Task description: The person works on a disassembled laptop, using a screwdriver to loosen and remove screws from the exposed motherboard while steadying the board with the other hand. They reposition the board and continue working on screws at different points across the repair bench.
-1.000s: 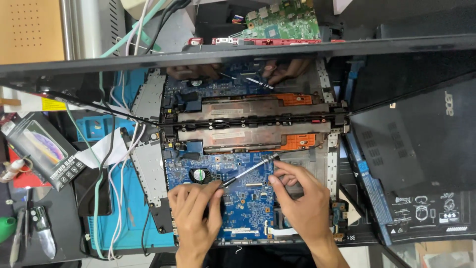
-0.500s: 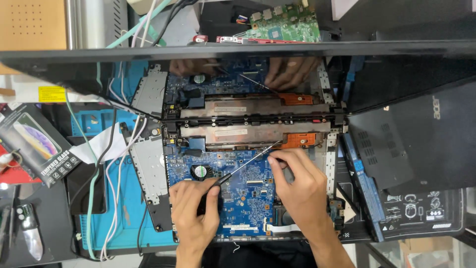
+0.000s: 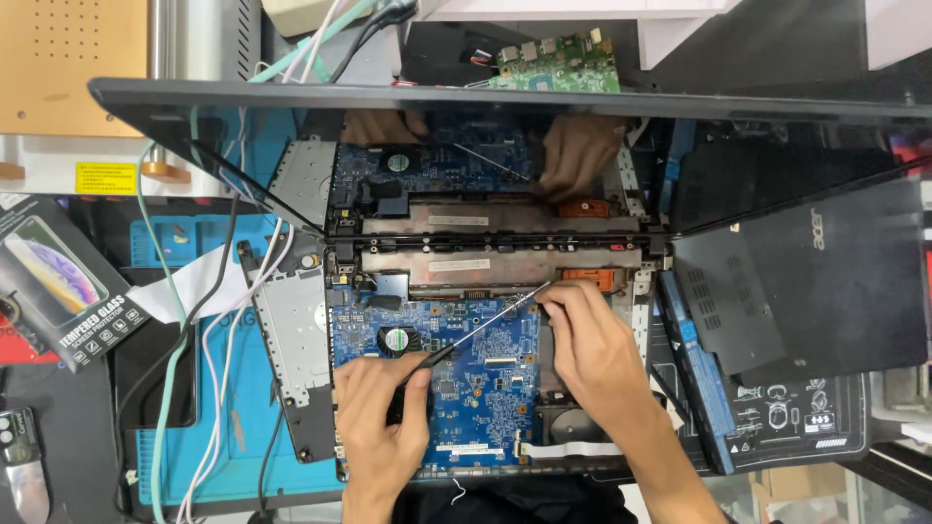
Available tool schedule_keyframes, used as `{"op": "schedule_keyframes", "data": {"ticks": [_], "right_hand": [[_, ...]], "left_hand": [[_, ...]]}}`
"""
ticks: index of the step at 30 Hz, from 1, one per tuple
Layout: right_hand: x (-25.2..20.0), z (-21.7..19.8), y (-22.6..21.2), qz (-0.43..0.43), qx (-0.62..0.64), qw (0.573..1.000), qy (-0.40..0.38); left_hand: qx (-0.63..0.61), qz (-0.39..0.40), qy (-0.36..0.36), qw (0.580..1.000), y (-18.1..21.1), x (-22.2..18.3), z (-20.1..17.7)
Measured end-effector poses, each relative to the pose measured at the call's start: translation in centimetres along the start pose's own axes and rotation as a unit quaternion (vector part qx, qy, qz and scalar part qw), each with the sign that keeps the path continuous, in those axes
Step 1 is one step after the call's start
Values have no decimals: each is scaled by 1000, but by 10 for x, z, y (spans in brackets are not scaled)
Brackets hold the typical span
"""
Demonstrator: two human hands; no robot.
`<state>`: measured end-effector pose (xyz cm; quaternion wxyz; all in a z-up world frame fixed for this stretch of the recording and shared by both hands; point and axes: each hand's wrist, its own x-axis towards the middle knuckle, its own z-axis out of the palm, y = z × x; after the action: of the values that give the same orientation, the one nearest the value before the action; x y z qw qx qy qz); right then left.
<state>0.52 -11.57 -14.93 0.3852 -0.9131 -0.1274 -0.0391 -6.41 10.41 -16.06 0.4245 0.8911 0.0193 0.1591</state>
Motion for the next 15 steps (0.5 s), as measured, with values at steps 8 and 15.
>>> {"op": "schedule_keyframes", "data": {"ticks": [8,15], "right_hand": [[0,-3,-11,-29,-54,998,5],[2,1,-1,-71,-105,991,-41]], "left_hand": [[-3,5,4,1000,-2,-2,2],[-2,12,9,1000,-3,-4,3]]}}
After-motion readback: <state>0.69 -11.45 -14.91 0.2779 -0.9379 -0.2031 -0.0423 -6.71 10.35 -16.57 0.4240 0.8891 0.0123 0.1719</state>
